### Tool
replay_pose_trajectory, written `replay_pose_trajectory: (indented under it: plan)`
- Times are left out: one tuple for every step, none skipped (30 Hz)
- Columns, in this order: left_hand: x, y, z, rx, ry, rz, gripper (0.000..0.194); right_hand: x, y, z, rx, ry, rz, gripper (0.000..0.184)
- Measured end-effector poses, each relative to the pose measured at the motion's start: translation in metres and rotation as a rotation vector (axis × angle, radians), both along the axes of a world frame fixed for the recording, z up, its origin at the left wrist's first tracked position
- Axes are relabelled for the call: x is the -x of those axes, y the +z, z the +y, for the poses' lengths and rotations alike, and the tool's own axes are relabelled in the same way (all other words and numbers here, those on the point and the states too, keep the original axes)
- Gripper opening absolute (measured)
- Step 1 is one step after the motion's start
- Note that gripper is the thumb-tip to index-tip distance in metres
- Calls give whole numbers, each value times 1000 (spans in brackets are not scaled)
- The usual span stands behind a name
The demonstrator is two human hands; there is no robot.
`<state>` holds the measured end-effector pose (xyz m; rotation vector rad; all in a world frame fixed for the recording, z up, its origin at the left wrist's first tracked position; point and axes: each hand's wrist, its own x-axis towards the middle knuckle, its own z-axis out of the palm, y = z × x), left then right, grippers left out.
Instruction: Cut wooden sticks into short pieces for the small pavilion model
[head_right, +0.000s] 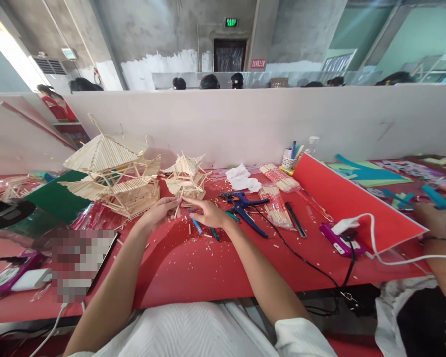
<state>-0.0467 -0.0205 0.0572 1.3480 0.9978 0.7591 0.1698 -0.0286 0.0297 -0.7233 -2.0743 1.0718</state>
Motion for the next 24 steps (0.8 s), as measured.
replay_pose_trajectory:
  plan:
    - [1,0,1,5,9,-5,44,1,0,-1,-2,1,-5,67]
    - [2,0,1,7,18,-9,44,2,1,-1,-5,-1,-10,67]
    - [3,0,2,7,27,-16,43,2,2,-2,-8,-2,-13,66]
    - [4,0,3,7,34,-25,42,3,2,-3,-11,-2,-13,66]
    - [5,0,3,8,39,-37,41,4,3,-3,-15,0,-11,66]
    - [6,0,3,8,44,-49,39,5,3,-4,-19,2,-7,66]
    - [6,0,3,9,49,-59,38,5,4,-4,-23,3,-2,66]
    - [6,1,2,10,53,-66,37,6,4,-5,-24,2,1,66]
    - [6,1,2,9,58,-71,37,7,4,-5,-24,2,3,67]
    - [6,2,2,6,61,-76,37,7,3,-5,-23,3,4,67]
    - [5,2,1,1,64,-82,37,8,2,-5,-20,4,5,68]
    - [5,2,1,-5,65,-91,37,8,1,-4,-17,5,5,69]
    - [5,3,1,-8,66,-101,37,8,0,-4,-16,8,5,69]
    - [5,3,1,-10,68,-107,37,8,-1,-4,-16,8,5,70]
    - [5,3,0,-8,68,-109,38,8,-2,-3,-16,7,5,70]
    - [5,3,0,-4,71,-105,39,9,-3,-3,-18,6,5,70]
    - [5,3,0,-2,73,-99,40,9,-4,-3,-21,7,6,70]
    - [5,4,-1,-3,74,-88,41,10,-4,-2,-23,10,7,69]
    - [5,4,-1,-6,73,-76,42,10,-5,-2,-22,13,11,69]
    - [5,4,-2,-11,70,-63,42,11,-6,-2,-18,16,15,69]
    - [5,5,-2,-15,65,-50,42,12,-7,-2,-15,18,20,69]
    - [5,5,-2,-19,60,-39,43,12,-7,-2,-14,16,25,68]
    - [5,5,-2,-19,56,-29,43,13,-8,-1,-15,15,28,68]
    - [5,5,-2,-20,55,-22,43,14,-8,-1,-19,12,29,68]
